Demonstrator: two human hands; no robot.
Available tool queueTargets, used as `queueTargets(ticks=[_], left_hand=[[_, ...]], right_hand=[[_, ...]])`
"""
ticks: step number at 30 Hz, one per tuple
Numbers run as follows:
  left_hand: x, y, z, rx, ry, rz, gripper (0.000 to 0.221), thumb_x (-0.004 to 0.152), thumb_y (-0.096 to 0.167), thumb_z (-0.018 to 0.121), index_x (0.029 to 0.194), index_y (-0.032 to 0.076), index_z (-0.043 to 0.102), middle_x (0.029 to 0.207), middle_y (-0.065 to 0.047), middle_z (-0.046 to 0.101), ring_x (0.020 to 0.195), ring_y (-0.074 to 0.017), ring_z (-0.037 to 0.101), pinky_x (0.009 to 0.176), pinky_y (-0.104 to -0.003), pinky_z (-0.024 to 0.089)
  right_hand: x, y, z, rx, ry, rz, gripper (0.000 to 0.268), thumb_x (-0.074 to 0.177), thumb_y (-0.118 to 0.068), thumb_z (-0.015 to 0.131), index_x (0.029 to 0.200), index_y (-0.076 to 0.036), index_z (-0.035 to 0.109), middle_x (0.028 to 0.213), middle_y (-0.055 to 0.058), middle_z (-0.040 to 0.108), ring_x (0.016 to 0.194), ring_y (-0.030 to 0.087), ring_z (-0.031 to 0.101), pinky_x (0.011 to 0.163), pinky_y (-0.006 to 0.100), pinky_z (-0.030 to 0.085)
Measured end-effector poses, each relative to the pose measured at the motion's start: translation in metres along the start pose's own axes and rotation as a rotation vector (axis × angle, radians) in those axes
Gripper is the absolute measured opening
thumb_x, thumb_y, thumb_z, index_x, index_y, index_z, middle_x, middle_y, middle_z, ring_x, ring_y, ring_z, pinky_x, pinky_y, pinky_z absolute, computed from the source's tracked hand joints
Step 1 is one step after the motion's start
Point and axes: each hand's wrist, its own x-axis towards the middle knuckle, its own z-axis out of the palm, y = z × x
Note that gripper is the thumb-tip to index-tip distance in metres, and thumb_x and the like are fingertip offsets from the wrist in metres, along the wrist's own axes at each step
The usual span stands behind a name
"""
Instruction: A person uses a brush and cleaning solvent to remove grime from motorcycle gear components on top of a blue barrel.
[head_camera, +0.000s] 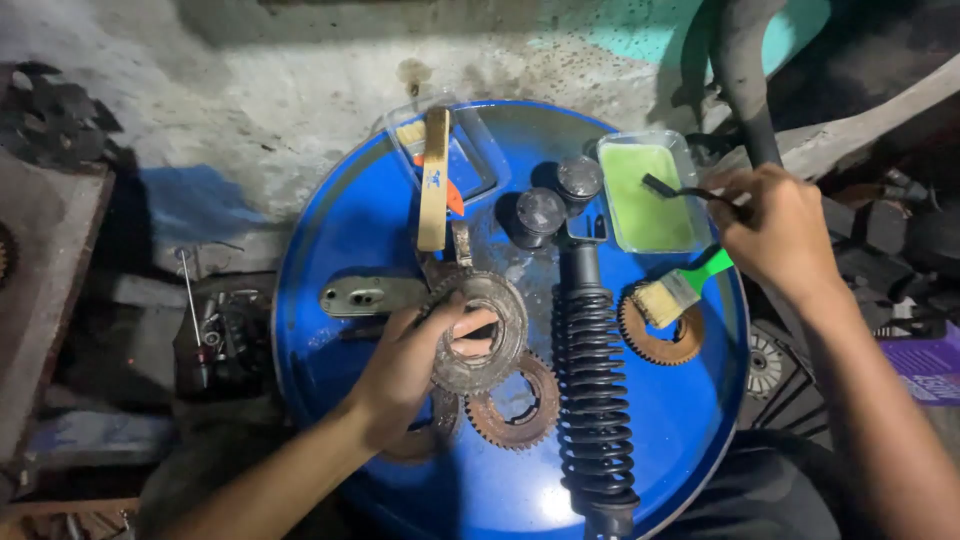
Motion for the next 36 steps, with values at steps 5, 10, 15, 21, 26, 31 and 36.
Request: queueTargets(ticks=[5,10,15,21,26,31,36], left_hand=[[-0.003,0.006,0.006,-0.087,0.066,-0.069,0.052,0.100,0.028,0.062,0.147,0.008,0.073,0.141,-0.016,0.081,0.133,-0.0317,0.076,0.110,-0.045,0.058],[-0.003,0.007,0.009,-0.112,0.103,-0.096,0.053,0.101,0.025,0.060,0.149,0.006,0.069,0.144,-0.020,0.078,0.134,-0.0338,0.075,0.105,-0.045,0.060],[-0.006,0.003,0.011,0.079,0.163,-0.079,0.056,0.098,0.037,0.060,0.148,0.013,0.070,0.148,-0.010,0.077,0.144,-0.0250,0.070,0.118,-0.041,0.052],[-0.017,0.004,0.023,-0.010,0.096,-0.091,0.057,0.101,0.036,0.057,0.138,0.001,0.082,0.159,-0.015,0.078,0.144,-0.0325,0.075,0.111,-0.045,0.064],[0.021,-0.039,-0.003,0.183,0.051,0.154,0.052,0.106,0.033,0.049,0.145,0.011,0.076,0.159,-0.015,0.065,0.148,-0.0325,0.066,0.118,-0.045,0.055],[0.016,-0.026,0.016,-0.560,-0.027,0.035,0.053,0.107,0.021,0.053,0.153,-0.002,0.063,0.144,-0.029,0.073,0.134,-0.0419,0.070,0.117,-0.055,0.053],[0.018,-0.025,0.017,-0.584,-0.178,-0.051,0.074,0.102,0.041,0.049,0.162,-0.001,0.052,0.166,-0.033,0.060,0.150,-0.0469,0.058,0.121,-0.067,0.047]], right_hand=[[-0.011,0.043,0.040,-0.015,0.077,-0.071,0.052,0.086,0.012,0.064,0.131,0.001,0.086,0.116,0.025,0.075,0.095,0.045,0.074,0.088,0.052,0.060],[-0.017,0.039,0.041,0.025,0.079,-0.066,0.049,0.089,0.012,0.060,0.129,0.002,0.086,0.113,0.024,0.074,0.090,0.043,0.073,0.082,0.050,0.058],[-0.022,0.041,0.040,0.019,0.044,-0.058,0.048,0.088,0.006,0.064,0.130,-0.002,0.086,0.105,0.018,0.074,0.090,0.041,0.073,0.078,0.050,0.056],[-0.024,0.049,0.035,0.028,0.163,-0.144,0.038,0.092,0.007,0.069,0.125,0.001,0.086,0.114,0.021,0.077,0.100,0.039,0.076,0.089,0.048,0.059],[-0.031,0.012,0.009,0.245,0.122,0.009,0.029,0.105,0.003,0.071,0.129,-0.003,0.086,0.116,0.015,0.075,0.089,0.025,0.064,0.067,0.038,0.048],[-0.041,-0.050,-0.021,0.338,0.094,-0.055,0.021,0.112,-0.011,0.075,0.130,-0.006,0.085,0.121,0.015,0.083,0.101,0.021,0.074,0.077,0.036,0.053],[-0.048,-0.114,-0.020,0.417,-0.055,-0.380,0.029,0.100,-0.008,0.079,0.128,-0.011,0.085,0.095,0.008,0.084,0.077,0.016,0.071,0.079,0.033,0.056]])
